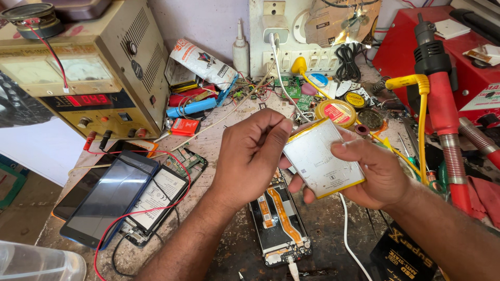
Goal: The person tests a mobile phone battery with multimeter probes, compares two batteries, and installs a new battery into a disassembled smartphone. They connect the battery, reassemble the phone, and test the power button.
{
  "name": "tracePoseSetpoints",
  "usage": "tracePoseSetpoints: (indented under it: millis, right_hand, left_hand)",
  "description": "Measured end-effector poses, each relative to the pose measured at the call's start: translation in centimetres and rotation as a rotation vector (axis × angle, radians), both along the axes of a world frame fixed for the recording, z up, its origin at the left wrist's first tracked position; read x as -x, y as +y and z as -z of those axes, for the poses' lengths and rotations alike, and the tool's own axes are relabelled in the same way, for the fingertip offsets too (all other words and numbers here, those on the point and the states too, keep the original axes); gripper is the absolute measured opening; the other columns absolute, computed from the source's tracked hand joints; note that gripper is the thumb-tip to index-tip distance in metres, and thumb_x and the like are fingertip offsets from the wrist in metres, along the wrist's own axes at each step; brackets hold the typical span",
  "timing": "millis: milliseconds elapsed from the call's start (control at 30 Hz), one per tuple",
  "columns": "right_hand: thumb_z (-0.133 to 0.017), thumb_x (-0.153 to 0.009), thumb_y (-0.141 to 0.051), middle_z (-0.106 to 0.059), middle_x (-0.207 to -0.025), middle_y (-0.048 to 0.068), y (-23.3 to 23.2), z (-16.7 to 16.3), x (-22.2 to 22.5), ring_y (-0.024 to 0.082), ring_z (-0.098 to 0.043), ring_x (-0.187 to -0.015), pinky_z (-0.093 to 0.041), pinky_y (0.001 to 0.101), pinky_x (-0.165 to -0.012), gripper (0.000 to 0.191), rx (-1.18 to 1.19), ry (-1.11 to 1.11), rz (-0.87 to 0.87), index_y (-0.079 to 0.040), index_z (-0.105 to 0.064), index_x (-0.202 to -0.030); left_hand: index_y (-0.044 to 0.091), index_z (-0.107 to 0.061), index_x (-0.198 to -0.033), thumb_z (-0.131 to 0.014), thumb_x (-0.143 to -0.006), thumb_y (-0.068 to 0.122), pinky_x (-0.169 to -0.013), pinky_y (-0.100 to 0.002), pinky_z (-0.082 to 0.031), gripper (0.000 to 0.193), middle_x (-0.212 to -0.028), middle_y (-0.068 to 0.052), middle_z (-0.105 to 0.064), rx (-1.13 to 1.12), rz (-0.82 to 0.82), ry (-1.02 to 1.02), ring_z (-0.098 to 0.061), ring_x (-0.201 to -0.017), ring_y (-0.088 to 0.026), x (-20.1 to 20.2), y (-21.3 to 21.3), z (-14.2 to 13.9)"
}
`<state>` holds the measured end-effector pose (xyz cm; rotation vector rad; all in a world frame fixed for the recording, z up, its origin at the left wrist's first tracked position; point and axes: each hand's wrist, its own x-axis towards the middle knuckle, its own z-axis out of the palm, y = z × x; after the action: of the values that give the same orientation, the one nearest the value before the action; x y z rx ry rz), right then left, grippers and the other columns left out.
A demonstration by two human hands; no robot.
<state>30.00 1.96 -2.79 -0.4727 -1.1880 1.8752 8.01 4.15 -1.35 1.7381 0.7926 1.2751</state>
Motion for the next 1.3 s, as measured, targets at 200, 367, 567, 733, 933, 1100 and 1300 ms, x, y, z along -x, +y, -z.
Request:
tracePoseSetpoints:
  millis: [200,367,567,733,933,1100,1300]
  right_hand:
    - [-0.062,-0.095,-0.031,-0.064,-0.127,0.035,0.1,0.0,0.0,0.045,-0.072,-0.104,-0.061,0.0544,-0.08,0.065,-0.007,-0.007,0.036,0.006,-0.044,-0.146]
    - [-0.062,-0.094,-0.03,-0.064,-0.128,0.034,0.3,0.0,-0.3,0.046,-0.071,-0.103,-0.062,0.0579,-0.081,0.065,0.007,0.012,0.088,0.005,-0.046,-0.146]
    - [-0.062,-0.097,-0.03,-0.064,-0.128,0.035,0.2,-0.1,-0.5,0.045,-0.071,-0.105,-0.061,0.0567,-0.081,0.065,-0.022,0.033,0.063,0.006,-0.045,-0.148]
    - [-0.063,-0.097,-0.03,-0.064,-0.127,0.035,0.2,-0.2,-0.4,0.045,-0.071,-0.105,-0.062,0.0562,-0.081,0.065,-0.025,0.039,0.049,0.006,-0.045,-0.148]
    - [-0.062,-0.097,-0.029,-0.064,-0.127,0.035,0.1,-0.2,-0.4,0.045,-0.071,-0.104,-0.062,0.0568,-0.08,0.064,-0.02,0.03,0.059,0.006,-0.045,-0.148]
    - [-0.061,-0.097,-0.03,-0.064,-0.129,0.034,0.2,-0.2,-0.5,0.045,-0.071,-0.106,-0.061,0.0568,-0.081,0.066,-0.004,0.033,0.037,0.007,-0.044,-0.149]
    - [-0.06,-0.097,-0.03,-0.063,-0.13,0.035,0.3,-0.1,-0.4,0.045,-0.071,-0.105,-0.061,0.0579,-0.082,0.066,0.011,0.018,0.051,0.007,-0.045,-0.148]
  left_hand:
    - [0.0,-0.068,-0.094,-0.057,-0.108,0.022,-0.058,-0.025,-0.051,0.028,-0.075,-0.001,-0.066,0.064,0.067,-0.118,-0.06,-0.065,-0.007,-0.3,0.8,0.8]
    - [-0.001,-0.07,-0.104,-0.054,-0.108,0.018,-0.07,-0.026,-0.06,0.025,-0.088,-0.006,-0.073,0.178,0.248,-0.254,-0.069,-0.074,-0.009,0.5,2.1,1.4]
    - [-0.004,-0.067,-0.112,-0.06,-0.101,-0.001,-0.076,-0.025,-0.059,0.014,-0.096,-0.008,-0.074,0.105,0.287,-0.22,-0.069,-0.083,-0.008,1.0,2.2,1.6]
    - [-0.006,-0.066,-0.11,-0.063,-0.099,-0.002,-0.076,-0.026,-0.061,0.012,-0.095,-0.01,-0.074,0.15,0.297,-0.254,-0.071,-0.082,-0.01,0.7,2.2,1.5]
    - [-0.006,-0.067,-0.108,-0.064,-0.098,-0.001,-0.074,-0.026,-0.062,0.011,-0.094,-0.011,-0.075,0.174,0.285,-0.251,-0.072,-0.08,-0.011,0.8,2.2,1.5]
    - [-0.007,-0.067,-0.108,-0.063,-0.099,-0.001,-0.073,-0.026,-0.062,0.011,-0.094,-0.012,-0.075,0.163,0.292,-0.254,-0.072,-0.079,-0.011,0.8,2.3,1.7]
    - [-0.007,-0.067,-0.106,-0.063,-0.1,0.004,-0.071,-0.028,-0.062,0.013,-0.091,-0.012,-0.074,0.197,0.277,-0.249,-0.072,-0.077,-0.012,0.8,2.5,2.0]
